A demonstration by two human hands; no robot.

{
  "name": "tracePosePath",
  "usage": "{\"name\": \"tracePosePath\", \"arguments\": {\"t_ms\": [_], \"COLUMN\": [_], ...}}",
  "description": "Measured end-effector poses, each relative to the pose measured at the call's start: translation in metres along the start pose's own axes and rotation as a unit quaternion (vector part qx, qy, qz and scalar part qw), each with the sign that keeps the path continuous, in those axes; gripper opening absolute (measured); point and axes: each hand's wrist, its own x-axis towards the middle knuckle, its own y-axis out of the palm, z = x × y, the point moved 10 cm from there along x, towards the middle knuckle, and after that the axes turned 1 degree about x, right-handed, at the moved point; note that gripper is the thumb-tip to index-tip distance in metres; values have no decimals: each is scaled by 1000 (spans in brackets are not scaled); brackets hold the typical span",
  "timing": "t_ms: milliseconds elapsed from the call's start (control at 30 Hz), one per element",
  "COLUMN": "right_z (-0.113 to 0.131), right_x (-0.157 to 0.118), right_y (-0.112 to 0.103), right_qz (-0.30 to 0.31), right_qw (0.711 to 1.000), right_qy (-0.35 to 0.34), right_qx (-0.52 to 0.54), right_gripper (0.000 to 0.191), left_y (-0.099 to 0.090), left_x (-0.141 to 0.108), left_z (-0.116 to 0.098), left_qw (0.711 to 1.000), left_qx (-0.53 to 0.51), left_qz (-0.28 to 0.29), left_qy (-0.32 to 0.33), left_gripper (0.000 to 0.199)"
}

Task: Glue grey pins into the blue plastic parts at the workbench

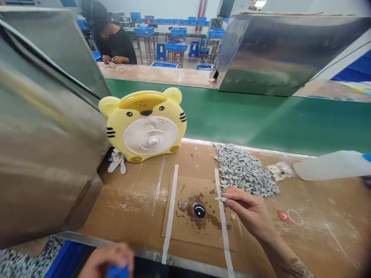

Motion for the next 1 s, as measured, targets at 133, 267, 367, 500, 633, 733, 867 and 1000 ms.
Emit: {"name": "tracePosePath", "arguments": {"t_ms": [133,267,367,500,633,733,867,1000], "right_z": [24,41,46,46,43,43,46,49], "right_x": [-4,-12,-14,-12,-11,-10,-7,-8], "right_y": [25,50,61,68,72,75,74,67], "right_qz": [75,145,166,193,222,228,220,213], "right_qw": [991,963,944,924,910,907,911,924], "right_qy": [-55,-100,-114,-115,-107,-107,-104,-82], "right_qx": [-93,-203,-261,-309,-332,-338,-332,-306], "right_gripper": [11,12,13,16,17,18,18,15], "left_y": [26,43,45,51,48,47,51,54], "left_x": [56,103,112,107,104,103,101,103], "left_z": [22,26,34,43,39,30,20,16], "left_qw": [999,996,995,996,986,971,951,948], "left_qx": [-20,90,91,76,158,237,308,317], "left_qz": [-17,-27,-34,1,-7,-13,-17,-19], "left_qy": [-21,-6,-24,-54,-44,-20,3,15], "left_gripper": [34,32,31,33,29,25,20,20]}}
